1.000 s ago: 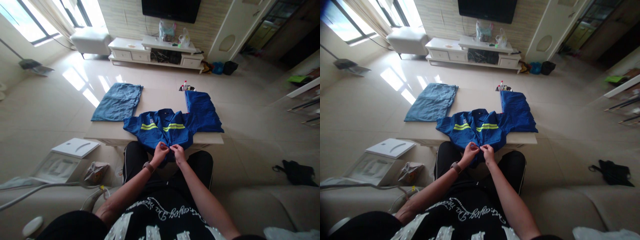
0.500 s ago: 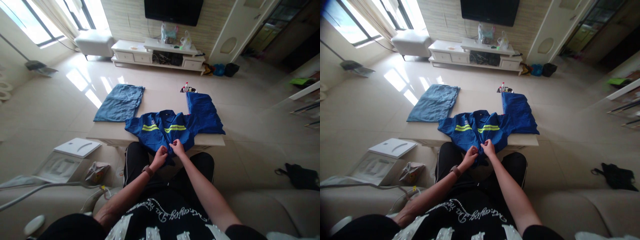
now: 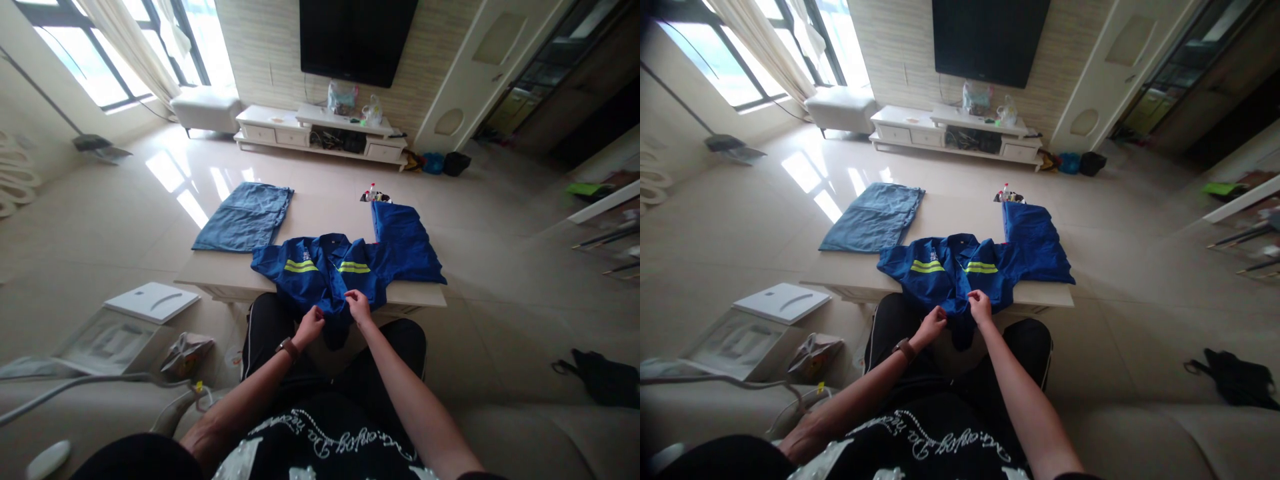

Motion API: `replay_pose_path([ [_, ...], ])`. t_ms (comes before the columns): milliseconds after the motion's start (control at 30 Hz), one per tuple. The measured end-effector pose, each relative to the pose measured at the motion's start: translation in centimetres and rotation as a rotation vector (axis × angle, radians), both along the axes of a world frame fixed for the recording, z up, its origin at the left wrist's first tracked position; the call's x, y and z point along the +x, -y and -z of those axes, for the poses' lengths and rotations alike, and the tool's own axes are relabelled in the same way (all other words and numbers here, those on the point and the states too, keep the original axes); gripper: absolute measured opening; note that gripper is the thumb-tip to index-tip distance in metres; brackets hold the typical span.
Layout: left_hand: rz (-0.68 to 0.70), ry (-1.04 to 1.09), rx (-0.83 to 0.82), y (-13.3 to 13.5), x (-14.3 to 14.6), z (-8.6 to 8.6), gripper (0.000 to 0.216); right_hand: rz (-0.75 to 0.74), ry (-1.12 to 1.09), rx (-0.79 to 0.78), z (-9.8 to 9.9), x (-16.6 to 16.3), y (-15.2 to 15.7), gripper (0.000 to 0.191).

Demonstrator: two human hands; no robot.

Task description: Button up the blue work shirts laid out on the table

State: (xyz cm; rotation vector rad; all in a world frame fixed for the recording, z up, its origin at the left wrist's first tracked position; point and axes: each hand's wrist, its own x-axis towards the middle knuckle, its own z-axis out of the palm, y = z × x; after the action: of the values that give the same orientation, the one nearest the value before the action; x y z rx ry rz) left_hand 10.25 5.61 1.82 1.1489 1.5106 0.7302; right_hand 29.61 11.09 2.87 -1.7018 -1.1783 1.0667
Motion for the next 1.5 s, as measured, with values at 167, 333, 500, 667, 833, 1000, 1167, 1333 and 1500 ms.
replay_pose_path([
  [167, -0.009, -0.026, 0.022, -0.5, -1.1, -1.1, 0.017, 0.011, -0.008, -0.006, 0.0, 0.2, 0.7, 0.022],
  [333, -0.025, -0.041, 0.044, -0.5, -2.2, -1.8, 0.016, 0.032, 0.003, -0.008, 0.2, 0.0, 1.8, 0.015],
  [500, -0.115, -0.084, 0.035, -2.1, -3.8, -2.0, 0.016, 0.021, 0.012, -0.018, 0.6, 0.0, 2.5, 0.016],
  [667, -0.34, -0.179, 0.03, -7.1, -5.2, -1.7, 0.036, -0.046, 0.023, -0.051, 1.8, -0.1, 2.6, 0.017],
  [833, -0.473, -0.284, 0.067, -14.6, -5.4, -0.8, 0.047, -0.178, 0.064, -0.11, 2.9, 0.4, 1.9, 0.022],
  [1000, -0.434, -0.411, 0.12, -22.6, -8.7, -0.1, 0.049, -0.371, 0.243, -0.016, 2.0, 4.3, -4.9, 0.029],
  [1167, -0.124, -0.791, 0.059, -27.9, -14.1, 2.3, 0.056, -0.266, 0.526, 0.106, 0.8, 9.8, -18.0, 0.053],
  [1333, 0.131, -1.035, 0.052, -28.0, -16.0, 3.7, 0.032, -0.408, 0.985, -0.026, 0.5, 11.5, -26.0, 0.047],
  [1500, 0.169, -0.949, 0.15, -26.4, -18.1, 0.6, 0.04, -0.446, 1.01, -0.01, -2.0, 15.3, -26.3, 0.022],
])
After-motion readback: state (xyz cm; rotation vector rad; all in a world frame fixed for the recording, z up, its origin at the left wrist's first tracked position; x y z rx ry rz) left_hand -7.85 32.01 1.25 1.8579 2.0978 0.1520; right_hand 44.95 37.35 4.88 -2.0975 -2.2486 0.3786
